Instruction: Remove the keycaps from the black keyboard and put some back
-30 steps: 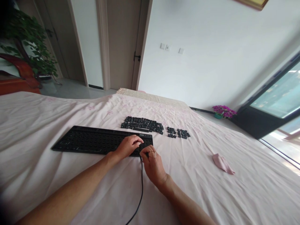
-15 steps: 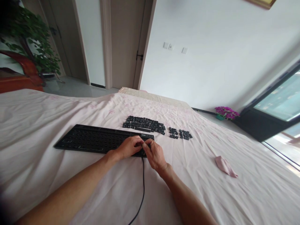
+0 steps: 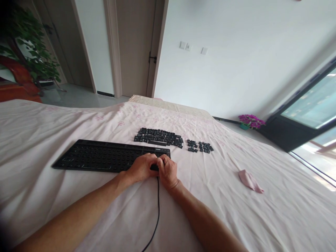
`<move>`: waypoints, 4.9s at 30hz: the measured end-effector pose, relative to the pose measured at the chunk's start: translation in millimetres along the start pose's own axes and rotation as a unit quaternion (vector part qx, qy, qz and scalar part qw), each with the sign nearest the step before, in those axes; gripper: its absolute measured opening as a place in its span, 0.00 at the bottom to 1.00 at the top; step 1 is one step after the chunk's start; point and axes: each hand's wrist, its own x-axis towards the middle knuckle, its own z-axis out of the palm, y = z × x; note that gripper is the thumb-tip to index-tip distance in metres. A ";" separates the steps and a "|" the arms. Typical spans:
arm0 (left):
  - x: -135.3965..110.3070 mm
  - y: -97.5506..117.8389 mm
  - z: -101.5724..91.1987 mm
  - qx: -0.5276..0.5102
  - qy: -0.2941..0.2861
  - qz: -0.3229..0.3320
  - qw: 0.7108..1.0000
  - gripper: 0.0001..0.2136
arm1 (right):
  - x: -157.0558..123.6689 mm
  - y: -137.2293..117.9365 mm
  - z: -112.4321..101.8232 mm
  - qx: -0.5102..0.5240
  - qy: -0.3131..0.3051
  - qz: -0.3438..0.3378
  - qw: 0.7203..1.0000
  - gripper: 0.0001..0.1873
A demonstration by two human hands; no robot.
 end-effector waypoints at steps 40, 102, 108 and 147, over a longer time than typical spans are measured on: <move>2.4 5.4 15.5 -0.269 0.119 -0.117 0.949 0.16 | 25.9 -10.9 -30.0 -0.017 -0.025 -0.127 0.991 0.15; 2.9 3.8 15.7 -0.247 0.097 -0.106 0.958 0.10 | 50.1 77.8 -147.6 0.007 -0.063 0.096 0.993 0.32; 2.3 4.5 16.4 -0.237 0.100 -0.105 0.961 0.09 | 35.7 14.0 -108.7 0.111 -0.161 0.109 0.975 0.18; 13.9 16.0 16.8 -0.044 -0.023 -0.005 0.999 0.08 | 20.3 14.3 -60.4 0.129 -0.249 -0.035 0.959 0.14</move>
